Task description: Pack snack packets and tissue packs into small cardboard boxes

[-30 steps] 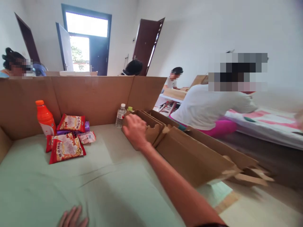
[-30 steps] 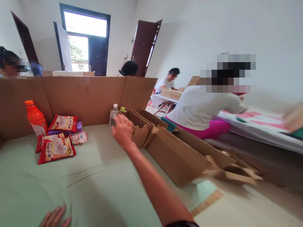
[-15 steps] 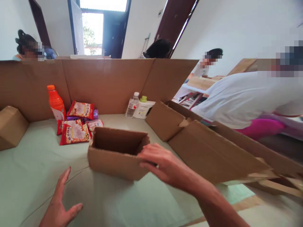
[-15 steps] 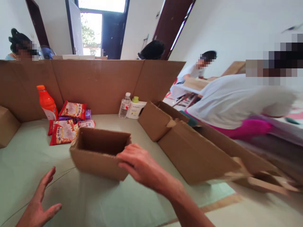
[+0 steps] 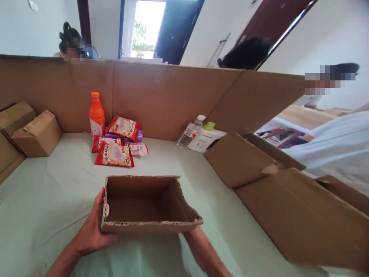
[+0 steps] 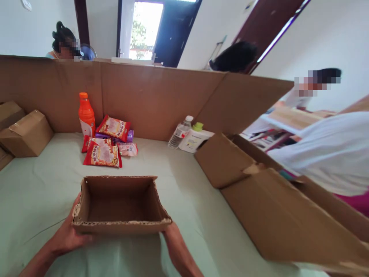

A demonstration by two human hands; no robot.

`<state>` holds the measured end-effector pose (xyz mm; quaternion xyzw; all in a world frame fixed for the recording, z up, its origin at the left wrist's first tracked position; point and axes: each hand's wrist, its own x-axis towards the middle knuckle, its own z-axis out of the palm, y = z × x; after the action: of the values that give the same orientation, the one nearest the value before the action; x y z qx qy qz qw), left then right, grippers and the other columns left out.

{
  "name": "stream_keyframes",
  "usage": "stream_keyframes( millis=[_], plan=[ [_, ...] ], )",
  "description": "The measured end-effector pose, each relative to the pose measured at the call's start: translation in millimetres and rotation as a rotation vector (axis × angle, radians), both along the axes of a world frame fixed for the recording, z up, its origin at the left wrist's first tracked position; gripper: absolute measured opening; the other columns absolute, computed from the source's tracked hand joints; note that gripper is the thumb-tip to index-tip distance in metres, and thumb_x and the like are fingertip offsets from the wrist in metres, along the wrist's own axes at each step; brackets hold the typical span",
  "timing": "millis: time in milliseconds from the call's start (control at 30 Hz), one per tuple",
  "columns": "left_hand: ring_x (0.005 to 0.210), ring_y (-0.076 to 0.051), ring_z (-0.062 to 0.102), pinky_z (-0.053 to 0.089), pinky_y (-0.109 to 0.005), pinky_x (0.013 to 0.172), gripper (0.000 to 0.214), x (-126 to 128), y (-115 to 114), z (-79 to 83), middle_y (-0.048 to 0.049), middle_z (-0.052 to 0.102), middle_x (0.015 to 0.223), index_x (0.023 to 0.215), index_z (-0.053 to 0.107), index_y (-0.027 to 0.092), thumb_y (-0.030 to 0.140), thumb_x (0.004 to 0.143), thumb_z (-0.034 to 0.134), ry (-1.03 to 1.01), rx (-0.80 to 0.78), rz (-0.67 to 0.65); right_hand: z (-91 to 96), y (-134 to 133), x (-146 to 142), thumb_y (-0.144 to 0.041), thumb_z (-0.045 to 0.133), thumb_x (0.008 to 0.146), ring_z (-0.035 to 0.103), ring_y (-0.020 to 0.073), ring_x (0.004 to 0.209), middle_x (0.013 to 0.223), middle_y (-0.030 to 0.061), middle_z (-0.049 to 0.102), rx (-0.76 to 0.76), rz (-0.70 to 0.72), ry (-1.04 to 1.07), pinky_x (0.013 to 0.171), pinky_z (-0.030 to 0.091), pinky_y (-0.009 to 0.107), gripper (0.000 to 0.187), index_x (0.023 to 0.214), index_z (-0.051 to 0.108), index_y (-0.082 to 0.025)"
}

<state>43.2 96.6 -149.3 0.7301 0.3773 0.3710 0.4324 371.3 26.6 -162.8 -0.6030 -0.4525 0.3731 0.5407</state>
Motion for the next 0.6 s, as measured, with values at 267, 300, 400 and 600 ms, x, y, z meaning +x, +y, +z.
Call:
stream_keyframes(
  millis=[267,300,400,600],
  plan=[
    [0.143,-0.044,0.039,0.042,-0.061,0.112,0.114,-37.6,37.5,5.9,-0.0184,0.038,0.159,0.16,0.015,0.022,0.062,0.073,0.076,0.011,0.065,0.204,10.3,44.5,-46.5,-0.069,0.033,0.095,0.067,0.0332,0.106,0.1,0.0084,0.075,-0.087,0.223,-0.171,0.093,0.056,0.05,0.059,0.105,0.075,-0.028],
    [0.142,-0.045,0.041,0.043,-0.061,0.111,0.112,-40.5,38.9,4.3,-0.0184,0.041,0.157,0.16,0.016,0.022,0.061,0.073,0.076,0.025,0.065,0.2,19.4,56.1,-44.2,-0.069,0.033,0.095,0.068,0.0328,0.1,0.094,0.0085,0.075,-0.081,0.253,-0.188,0.089,0.057,0.048,0.06,0.097,0.075,-0.026],
    [0.143,-0.044,0.04,0.044,-0.059,0.112,0.097,-40.9,38.5,-1.4,-0.0145,0.039,0.159,0.16,0.019,0.025,0.05,0.081,0.07,0.056,0.109,0.137,46.4,98.6,-34.0,-0.065,0.042,0.093,0.069,0.0319,0.089,0.091,0.0085,0.075,-0.021,0.27,-0.255,0.079,0.059,0.046,0.051,0.092,0.073,-0.024],
    [0.146,-0.041,0.037,0.043,-0.062,0.112,0.079,-43.1,39.2,-10.0,-0.0128,0.033,0.163,0.16,0.018,0.028,0.034,0.09,0.055,0.101,0.181,0.177,88.2,221.0,-38.2,-0.045,0.065,0.08,0.065,0.0323,0.109,0.115,0.0101,0.072,0.059,0.32,-0.366,0.095,0.052,0.046,0.035,0.106,0.071,-0.023]
  ],
)
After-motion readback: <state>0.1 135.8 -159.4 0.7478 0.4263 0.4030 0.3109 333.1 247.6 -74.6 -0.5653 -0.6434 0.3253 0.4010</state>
